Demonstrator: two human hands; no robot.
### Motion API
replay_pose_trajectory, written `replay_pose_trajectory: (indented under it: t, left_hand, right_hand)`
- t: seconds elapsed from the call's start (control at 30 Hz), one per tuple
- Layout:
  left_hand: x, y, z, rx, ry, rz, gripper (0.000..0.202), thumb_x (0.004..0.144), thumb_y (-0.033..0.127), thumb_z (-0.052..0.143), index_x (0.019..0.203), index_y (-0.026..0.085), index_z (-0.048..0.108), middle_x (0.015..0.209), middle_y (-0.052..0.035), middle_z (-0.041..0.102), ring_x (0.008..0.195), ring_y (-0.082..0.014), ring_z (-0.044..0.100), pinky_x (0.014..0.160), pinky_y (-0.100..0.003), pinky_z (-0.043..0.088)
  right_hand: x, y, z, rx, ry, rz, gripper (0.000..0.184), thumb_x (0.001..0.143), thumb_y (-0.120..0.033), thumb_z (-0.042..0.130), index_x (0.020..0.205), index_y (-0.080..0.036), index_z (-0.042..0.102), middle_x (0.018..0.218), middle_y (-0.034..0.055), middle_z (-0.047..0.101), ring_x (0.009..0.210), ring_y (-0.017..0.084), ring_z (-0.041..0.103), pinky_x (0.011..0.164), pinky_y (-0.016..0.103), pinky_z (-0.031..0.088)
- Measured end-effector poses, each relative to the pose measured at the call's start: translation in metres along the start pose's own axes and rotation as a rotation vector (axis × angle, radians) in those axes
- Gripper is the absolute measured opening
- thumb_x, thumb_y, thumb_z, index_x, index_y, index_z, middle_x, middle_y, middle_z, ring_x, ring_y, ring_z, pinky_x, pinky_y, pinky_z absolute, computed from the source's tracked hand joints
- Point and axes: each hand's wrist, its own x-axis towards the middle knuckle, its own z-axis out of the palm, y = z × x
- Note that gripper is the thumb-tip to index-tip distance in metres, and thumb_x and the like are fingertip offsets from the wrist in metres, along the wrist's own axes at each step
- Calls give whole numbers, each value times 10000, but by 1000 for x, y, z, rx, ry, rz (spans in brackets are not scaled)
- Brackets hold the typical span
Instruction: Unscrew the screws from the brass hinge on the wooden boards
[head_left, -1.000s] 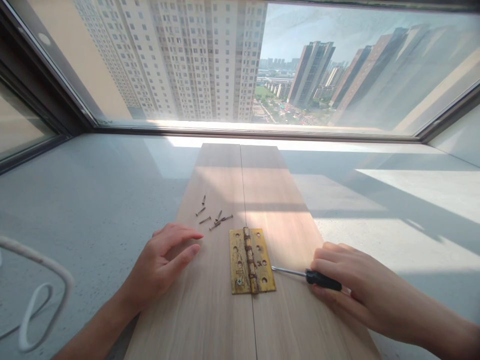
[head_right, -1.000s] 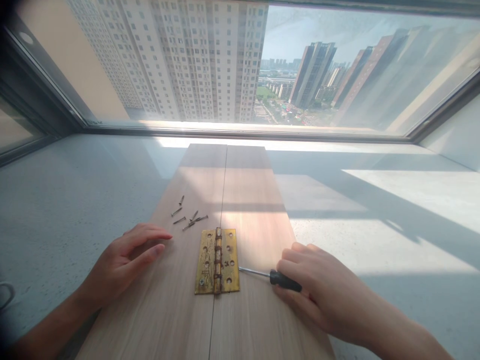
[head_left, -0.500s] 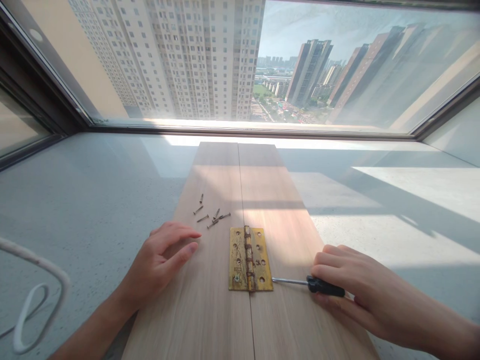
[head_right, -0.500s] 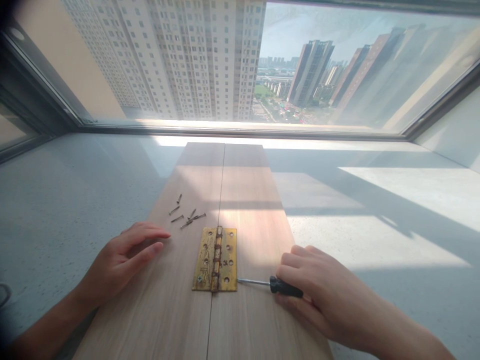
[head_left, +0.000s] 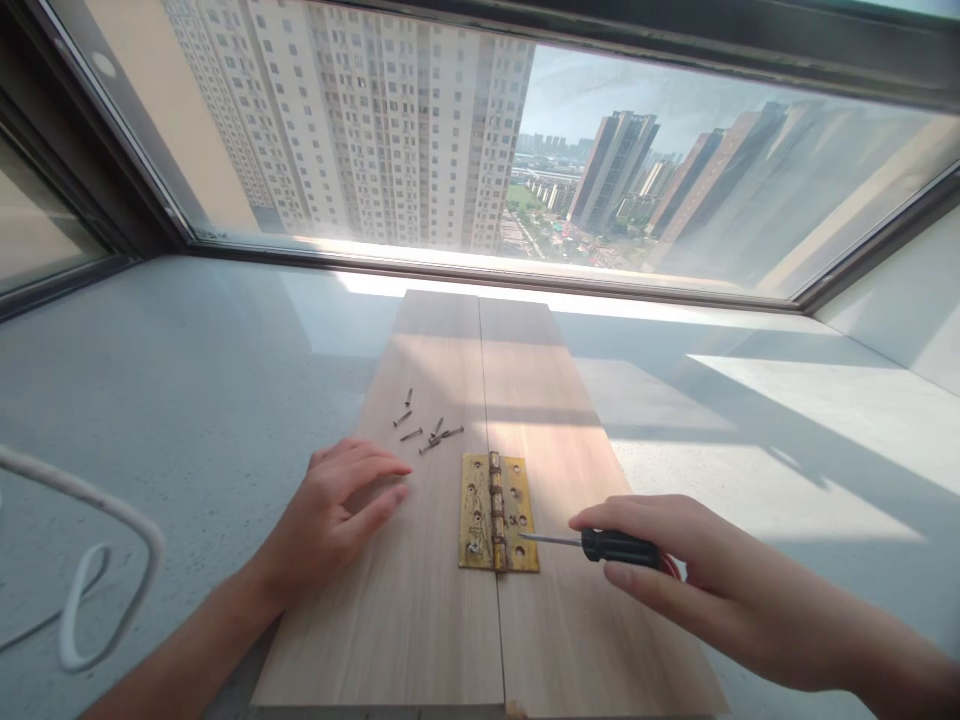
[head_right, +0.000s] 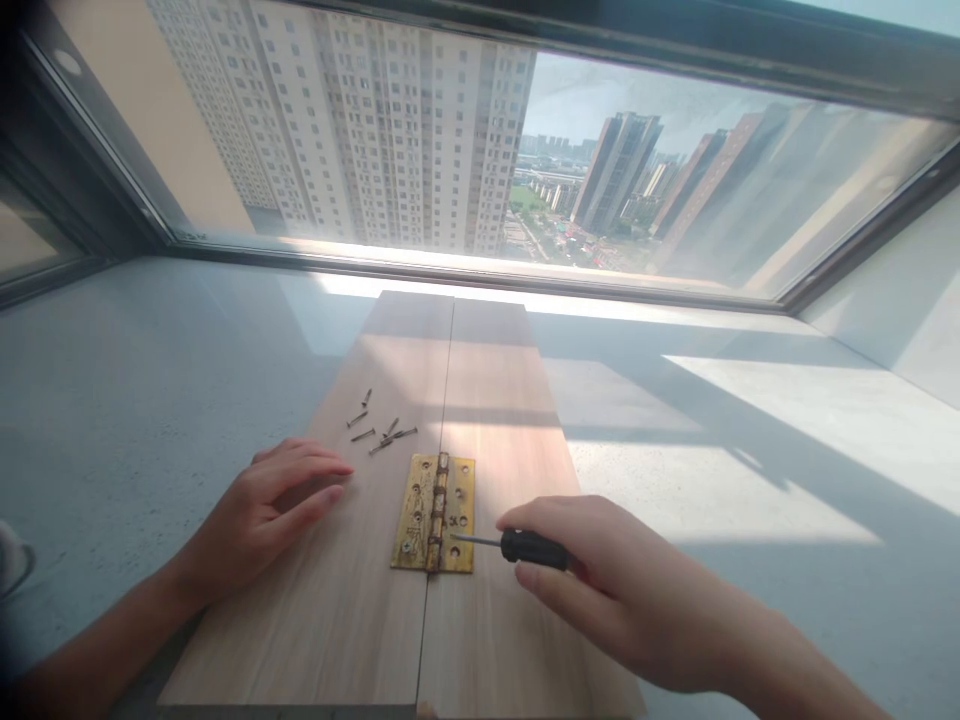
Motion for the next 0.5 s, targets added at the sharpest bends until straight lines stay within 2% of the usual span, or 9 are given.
replay_pose_trajectory:
  t: [0.2,0.37,0.5]
  left_hand:
    - [0,3,-1,-2,38,30,155,870,309,541,931,231,661,966,-25,688,982,-221,583,897,-414,362]
    - [1,5,-1,-29,43,12,144,858,289,551,905,224,670,938,-27,696,961,-216,585,894,-411,356]
    - [0,6,-2,-43,25,0,152,860,285,545,904,219,674,936,-31,699,955,-215,587,900,-414,359]
  right_hand:
    - [27,-31,7,-80,78,19,197,845,-207,456,722,-191,609,629,-6,586,564,129,491,537,269,359]
    - [40,-43,16,-96,39,-8,186,813,-164,460,669,-191,576,603,-31,566,545,108,461,522,257,306]
    - [46,-50,16,-143,29,18,202,805,-159,448,638,-190,557,583,-32,550,534,109,446,517,259,292]
